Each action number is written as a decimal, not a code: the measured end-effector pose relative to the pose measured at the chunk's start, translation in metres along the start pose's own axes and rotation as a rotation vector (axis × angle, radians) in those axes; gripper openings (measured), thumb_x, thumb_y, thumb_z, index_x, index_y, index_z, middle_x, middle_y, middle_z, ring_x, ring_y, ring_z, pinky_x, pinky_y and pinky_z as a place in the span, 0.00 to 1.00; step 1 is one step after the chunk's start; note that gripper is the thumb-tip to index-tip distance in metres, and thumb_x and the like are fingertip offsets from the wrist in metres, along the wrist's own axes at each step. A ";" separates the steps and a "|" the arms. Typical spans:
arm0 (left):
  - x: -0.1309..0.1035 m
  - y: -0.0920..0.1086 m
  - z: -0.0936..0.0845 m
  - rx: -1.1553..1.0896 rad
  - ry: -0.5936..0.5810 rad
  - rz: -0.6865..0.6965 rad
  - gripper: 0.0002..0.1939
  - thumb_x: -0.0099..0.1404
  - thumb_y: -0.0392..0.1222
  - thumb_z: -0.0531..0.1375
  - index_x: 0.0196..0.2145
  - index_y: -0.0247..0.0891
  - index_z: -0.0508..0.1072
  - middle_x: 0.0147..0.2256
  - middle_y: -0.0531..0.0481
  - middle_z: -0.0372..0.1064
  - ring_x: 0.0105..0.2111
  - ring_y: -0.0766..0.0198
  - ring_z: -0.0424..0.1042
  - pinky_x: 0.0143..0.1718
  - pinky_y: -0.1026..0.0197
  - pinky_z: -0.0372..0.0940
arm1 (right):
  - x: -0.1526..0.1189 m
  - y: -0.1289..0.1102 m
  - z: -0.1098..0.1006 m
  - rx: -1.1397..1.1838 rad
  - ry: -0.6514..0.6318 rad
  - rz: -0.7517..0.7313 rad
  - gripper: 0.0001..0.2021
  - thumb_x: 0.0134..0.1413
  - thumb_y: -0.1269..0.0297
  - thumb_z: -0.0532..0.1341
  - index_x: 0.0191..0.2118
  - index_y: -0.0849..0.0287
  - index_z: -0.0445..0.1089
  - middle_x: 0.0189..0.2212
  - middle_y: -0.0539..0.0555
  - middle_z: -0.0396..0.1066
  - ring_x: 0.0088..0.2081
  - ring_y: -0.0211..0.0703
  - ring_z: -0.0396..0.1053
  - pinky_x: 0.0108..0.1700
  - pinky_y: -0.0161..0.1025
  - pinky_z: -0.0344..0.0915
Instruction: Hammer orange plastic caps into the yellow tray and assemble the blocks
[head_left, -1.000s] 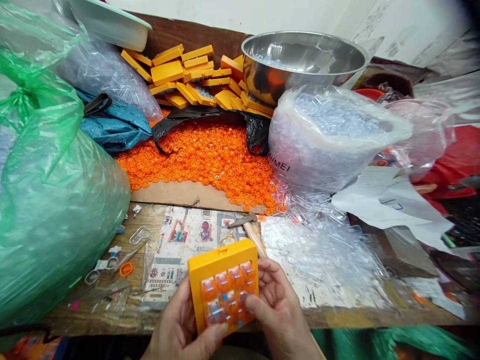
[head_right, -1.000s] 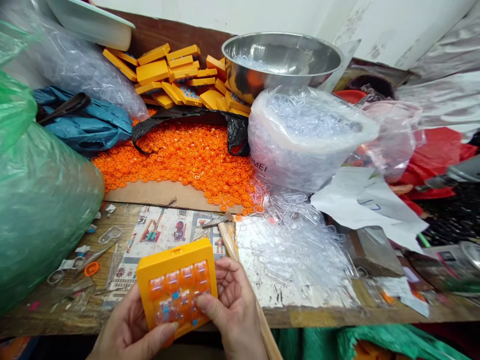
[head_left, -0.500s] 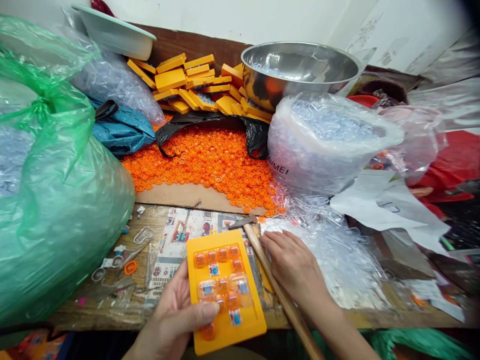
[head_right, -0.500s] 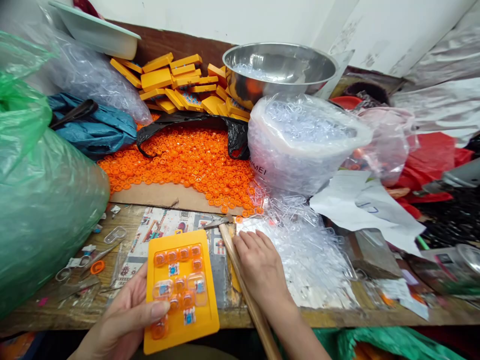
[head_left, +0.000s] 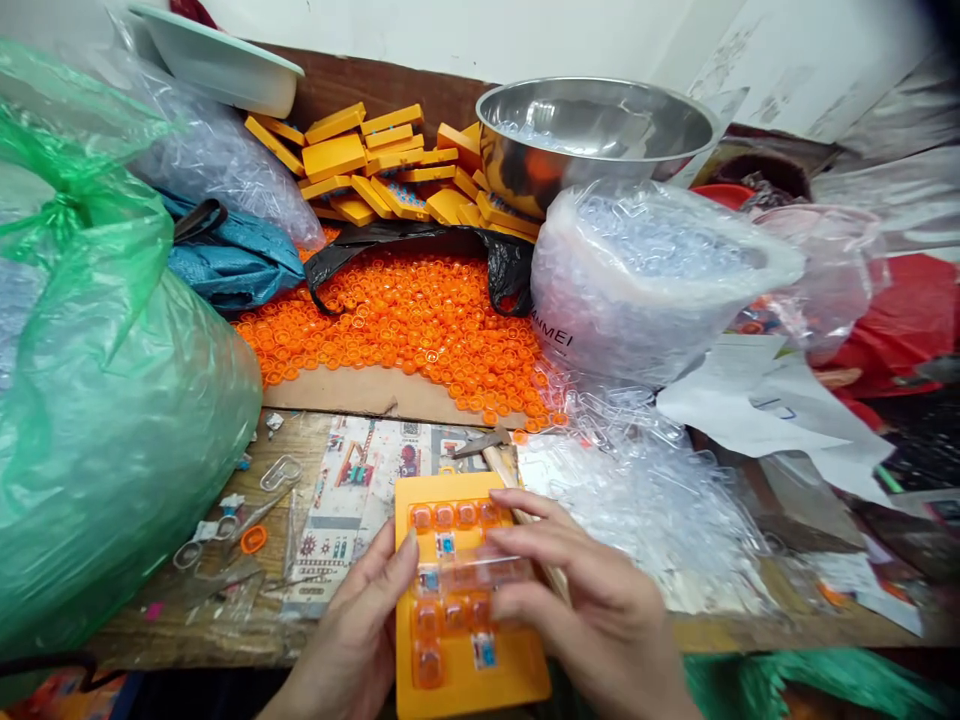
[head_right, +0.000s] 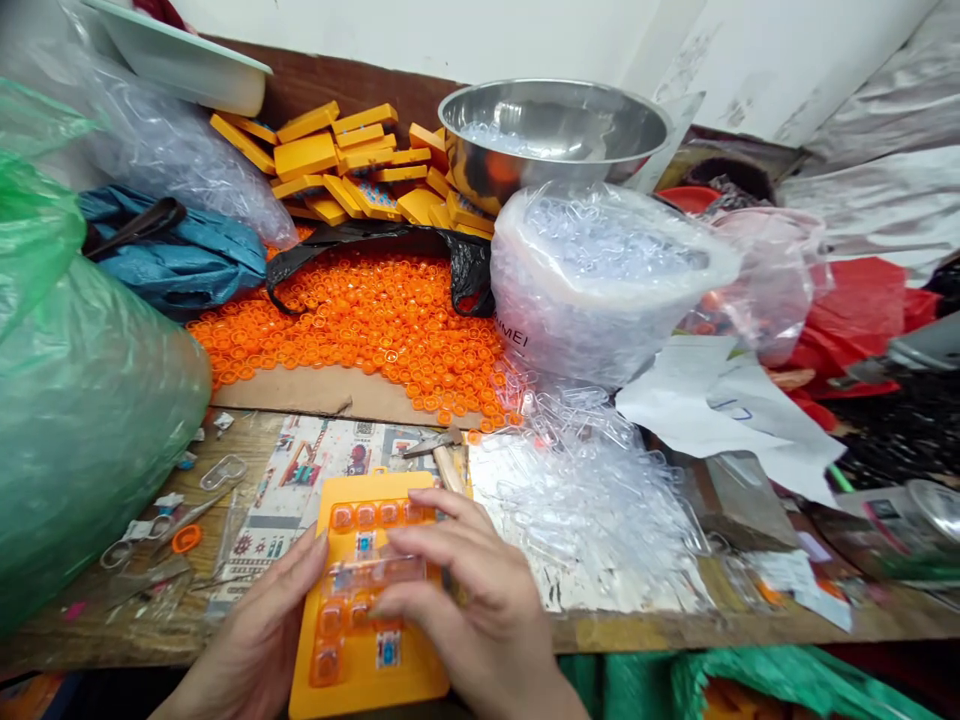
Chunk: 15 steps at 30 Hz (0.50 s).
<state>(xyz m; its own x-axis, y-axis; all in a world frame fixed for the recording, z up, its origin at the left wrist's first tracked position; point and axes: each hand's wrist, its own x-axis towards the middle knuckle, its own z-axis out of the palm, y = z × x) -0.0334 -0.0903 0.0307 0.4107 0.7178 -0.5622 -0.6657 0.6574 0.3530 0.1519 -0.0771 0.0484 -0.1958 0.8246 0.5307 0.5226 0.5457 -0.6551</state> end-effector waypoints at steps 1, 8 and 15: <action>0.000 -0.001 0.000 0.002 0.011 0.001 0.29 0.63 0.46 0.64 0.60 0.42 0.65 0.55 0.43 0.70 0.57 0.49 0.67 0.58 0.52 0.60 | 0.000 -0.002 0.006 -0.012 0.015 -0.058 0.08 0.58 0.57 0.63 0.41 0.52 0.72 0.30 0.49 0.77 0.43 0.43 0.75 0.48 0.41 0.72; 0.000 -0.004 0.004 0.074 0.012 0.034 0.33 0.58 0.46 0.68 0.59 0.43 0.65 0.54 0.42 0.71 0.54 0.48 0.69 0.57 0.50 0.61 | -0.006 0.014 0.019 -0.172 0.008 -0.103 0.08 0.59 0.59 0.62 0.42 0.54 0.74 0.50 0.59 0.64 0.53 0.48 0.63 0.53 0.50 0.65; 0.002 -0.009 0.009 0.094 0.014 0.099 0.27 0.60 0.40 0.67 0.56 0.38 0.67 0.50 0.39 0.74 0.49 0.48 0.74 0.53 0.50 0.66 | -0.020 0.008 0.021 -0.102 -0.091 -0.013 0.19 0.61 0.73 0.57 0.55 0.49 0.68 0.65 0.57 0.51 0.65 0.53 0.52 0.62 0.60 0.55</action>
<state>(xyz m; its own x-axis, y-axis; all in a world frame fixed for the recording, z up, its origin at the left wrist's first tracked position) -0.0206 -0.0925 0.0328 0.3371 0.7772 -0.5314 -0.6409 0.6029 0.4752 0.1422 -0.0865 0.0212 -0.2751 0.8301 0.4850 0.5998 0.5424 -0.5882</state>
